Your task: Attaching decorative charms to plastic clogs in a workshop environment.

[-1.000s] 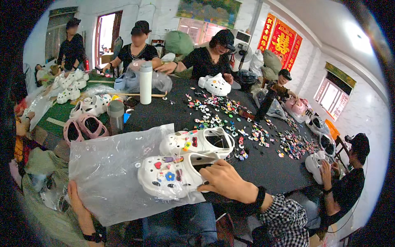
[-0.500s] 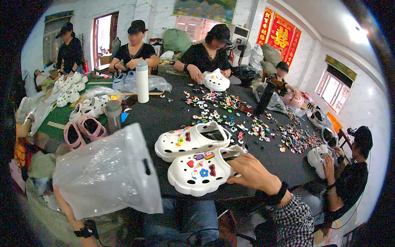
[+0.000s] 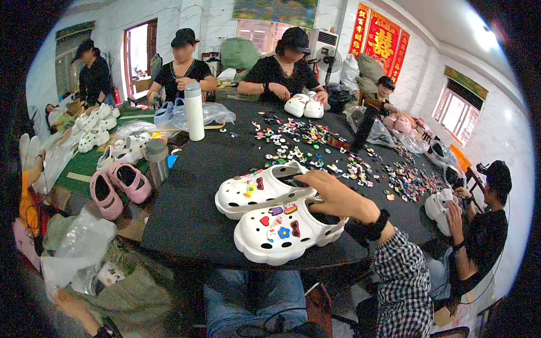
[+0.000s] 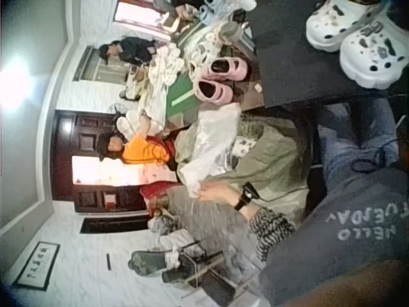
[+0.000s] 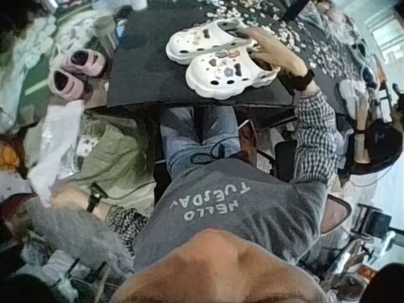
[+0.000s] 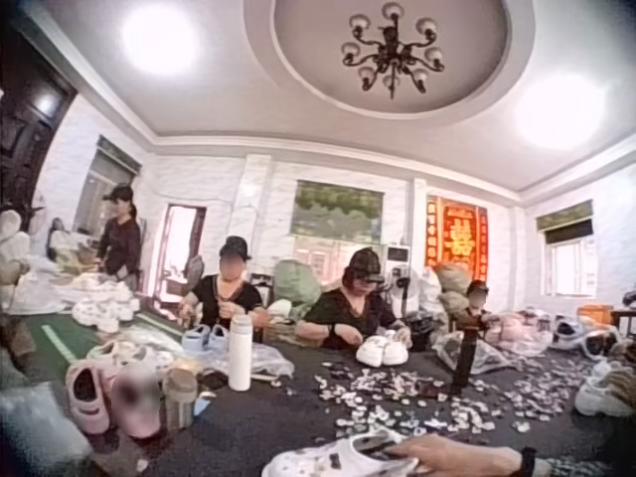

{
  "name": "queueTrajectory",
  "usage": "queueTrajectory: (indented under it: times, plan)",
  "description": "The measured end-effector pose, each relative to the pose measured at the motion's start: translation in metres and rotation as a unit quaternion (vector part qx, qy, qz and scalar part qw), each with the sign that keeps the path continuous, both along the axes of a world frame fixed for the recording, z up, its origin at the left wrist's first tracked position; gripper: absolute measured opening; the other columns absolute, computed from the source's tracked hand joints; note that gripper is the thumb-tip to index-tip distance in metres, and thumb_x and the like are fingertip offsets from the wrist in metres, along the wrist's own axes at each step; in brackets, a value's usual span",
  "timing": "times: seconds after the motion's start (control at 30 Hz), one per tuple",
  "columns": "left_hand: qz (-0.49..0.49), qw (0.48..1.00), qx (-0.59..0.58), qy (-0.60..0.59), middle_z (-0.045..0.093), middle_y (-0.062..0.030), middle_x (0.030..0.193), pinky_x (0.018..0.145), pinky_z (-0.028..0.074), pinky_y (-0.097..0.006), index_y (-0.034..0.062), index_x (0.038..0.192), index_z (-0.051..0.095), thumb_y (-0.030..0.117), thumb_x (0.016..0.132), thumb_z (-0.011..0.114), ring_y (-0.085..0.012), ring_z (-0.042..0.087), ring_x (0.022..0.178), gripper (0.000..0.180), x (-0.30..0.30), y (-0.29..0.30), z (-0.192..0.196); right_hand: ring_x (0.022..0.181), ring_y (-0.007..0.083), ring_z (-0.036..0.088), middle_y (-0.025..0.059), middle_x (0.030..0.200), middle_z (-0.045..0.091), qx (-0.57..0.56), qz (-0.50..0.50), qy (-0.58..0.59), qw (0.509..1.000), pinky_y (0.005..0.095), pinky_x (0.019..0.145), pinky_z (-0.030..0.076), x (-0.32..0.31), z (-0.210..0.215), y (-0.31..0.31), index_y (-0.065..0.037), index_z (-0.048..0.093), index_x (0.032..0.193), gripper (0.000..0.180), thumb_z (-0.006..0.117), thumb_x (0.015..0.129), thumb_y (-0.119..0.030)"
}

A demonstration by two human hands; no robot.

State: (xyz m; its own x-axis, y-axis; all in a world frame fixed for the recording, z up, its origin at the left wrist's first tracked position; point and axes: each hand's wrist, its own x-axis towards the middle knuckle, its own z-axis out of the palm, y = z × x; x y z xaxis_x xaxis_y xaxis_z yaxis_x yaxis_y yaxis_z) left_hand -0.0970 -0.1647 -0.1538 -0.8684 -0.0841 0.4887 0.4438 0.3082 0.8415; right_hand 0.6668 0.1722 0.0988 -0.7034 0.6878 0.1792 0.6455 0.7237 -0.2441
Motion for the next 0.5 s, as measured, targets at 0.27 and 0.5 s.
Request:
queueTrajectory:
  times: [0.27,0.5]
  plan:
    - [-0.102,0.979,-0.01,0.174,0.061,-0.0254,0.113,0.092,0.043,-0.045,-0.0064,0.122,0.056,0.016,0.099,0.05,-0.038,0.058,0.107,0.033,0.086,0.088,0.028,0.113,0.0299,0.052,0.0114,0.108,0.06,0.22,0.071,-0.133,0.964,0.0428,0.101,0.04,-0.024,0.004,0.013,-0.007,0.062,0.106,0.039,0.071,0.069,-0.011]
    - [-0.31,0.853,-0.415,0.061,0.064,-0.0265,0.097,0.077,0.045,-0.048,-0.0057,0.1,0.057,0.012,0.096,0.053,-0.0423,0.061,0.092,0.019,0.126,0.146,0.016,0.096,0.0248,0.062,0.0074,0.092,0.063,0.137,0.038,-0.233,0.962,0.0396,0.091,0.04,-0.028,-0.001,0.025,-0.007,0.06,0.098,0.029,0.065,0.07,-0.007]
